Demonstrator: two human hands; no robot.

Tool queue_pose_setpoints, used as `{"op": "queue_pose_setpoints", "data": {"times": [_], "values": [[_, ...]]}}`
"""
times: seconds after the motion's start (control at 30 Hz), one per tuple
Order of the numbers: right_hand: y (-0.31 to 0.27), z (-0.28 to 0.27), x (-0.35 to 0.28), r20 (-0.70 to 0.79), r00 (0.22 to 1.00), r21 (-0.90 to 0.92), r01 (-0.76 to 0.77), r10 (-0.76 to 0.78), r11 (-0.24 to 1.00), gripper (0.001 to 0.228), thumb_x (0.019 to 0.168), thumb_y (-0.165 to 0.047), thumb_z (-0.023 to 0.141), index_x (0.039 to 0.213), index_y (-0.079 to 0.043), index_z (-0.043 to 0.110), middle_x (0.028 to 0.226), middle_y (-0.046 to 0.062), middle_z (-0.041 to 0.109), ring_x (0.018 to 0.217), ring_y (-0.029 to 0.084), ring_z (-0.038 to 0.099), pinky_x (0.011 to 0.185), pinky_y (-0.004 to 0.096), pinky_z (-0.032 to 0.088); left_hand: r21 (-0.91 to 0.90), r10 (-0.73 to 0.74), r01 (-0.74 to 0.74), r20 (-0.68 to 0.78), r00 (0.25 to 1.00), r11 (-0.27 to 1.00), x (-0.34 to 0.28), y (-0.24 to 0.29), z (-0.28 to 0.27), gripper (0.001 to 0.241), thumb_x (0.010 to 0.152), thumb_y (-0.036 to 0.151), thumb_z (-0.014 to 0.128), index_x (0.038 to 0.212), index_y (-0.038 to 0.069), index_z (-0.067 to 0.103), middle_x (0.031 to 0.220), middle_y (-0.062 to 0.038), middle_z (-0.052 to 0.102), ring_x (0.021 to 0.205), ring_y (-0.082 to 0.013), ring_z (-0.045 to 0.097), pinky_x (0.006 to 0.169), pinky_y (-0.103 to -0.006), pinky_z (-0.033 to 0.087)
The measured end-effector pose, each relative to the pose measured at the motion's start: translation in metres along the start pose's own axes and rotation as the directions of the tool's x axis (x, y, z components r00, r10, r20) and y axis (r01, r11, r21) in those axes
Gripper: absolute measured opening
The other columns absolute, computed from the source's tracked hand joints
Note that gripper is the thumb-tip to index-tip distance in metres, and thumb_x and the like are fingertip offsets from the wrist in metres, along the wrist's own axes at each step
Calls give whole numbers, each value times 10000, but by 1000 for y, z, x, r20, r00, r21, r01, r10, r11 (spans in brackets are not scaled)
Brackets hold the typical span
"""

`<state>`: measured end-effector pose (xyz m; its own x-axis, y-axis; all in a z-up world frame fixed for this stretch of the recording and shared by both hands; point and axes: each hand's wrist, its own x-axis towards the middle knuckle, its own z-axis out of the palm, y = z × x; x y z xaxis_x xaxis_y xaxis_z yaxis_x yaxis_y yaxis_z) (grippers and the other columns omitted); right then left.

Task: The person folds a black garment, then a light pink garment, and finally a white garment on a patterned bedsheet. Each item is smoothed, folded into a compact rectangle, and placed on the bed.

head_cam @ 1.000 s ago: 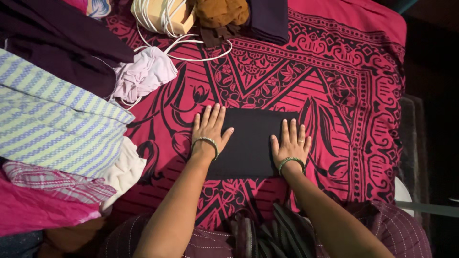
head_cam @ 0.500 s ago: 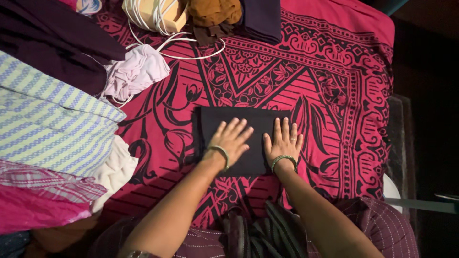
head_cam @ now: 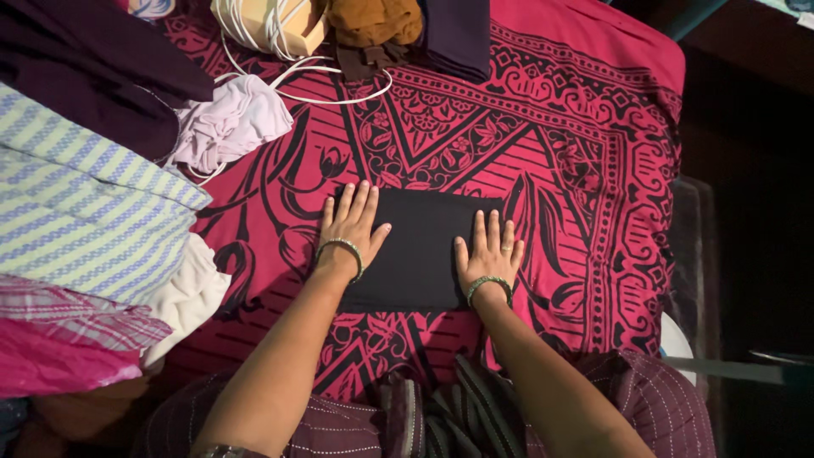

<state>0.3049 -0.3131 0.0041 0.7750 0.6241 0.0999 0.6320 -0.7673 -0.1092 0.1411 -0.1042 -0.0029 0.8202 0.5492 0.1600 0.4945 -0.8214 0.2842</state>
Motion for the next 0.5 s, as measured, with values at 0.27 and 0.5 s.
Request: {"op": "queue_pose_setpoints", "data": {"times": [0.27, 0.5], "values": [[7, 8, 0, 21, 1000, 21, 5, -6, 1000, 727, 1001, -583, 370, 1626, -234, 244, 1701, 58, 194, 1566, 331, 109, 1236, 552, 56, -12, -26, 27, 68, 997, 1000, -12, -39, -12, 688, 1013, 474, 468, 1604, 173, 285, 1677, -74, 229, 1551, -284, 164, 1236, -529, 131], [26, 5, 27, 348, 937, 123, -23, -21, 992, 1002, 879, -740, 455, 1649, -232, 64, 1744, 27, 34, 1524, 331, -48, 1161, 556, -40, 62, -70, 63, 117, 991, 996, -33, -14, -47, 777, 971, 460, 549, 1597, 112, 246, 1679, -87, 206, 1549, -288, 147, 1229, -547, 106]]}}
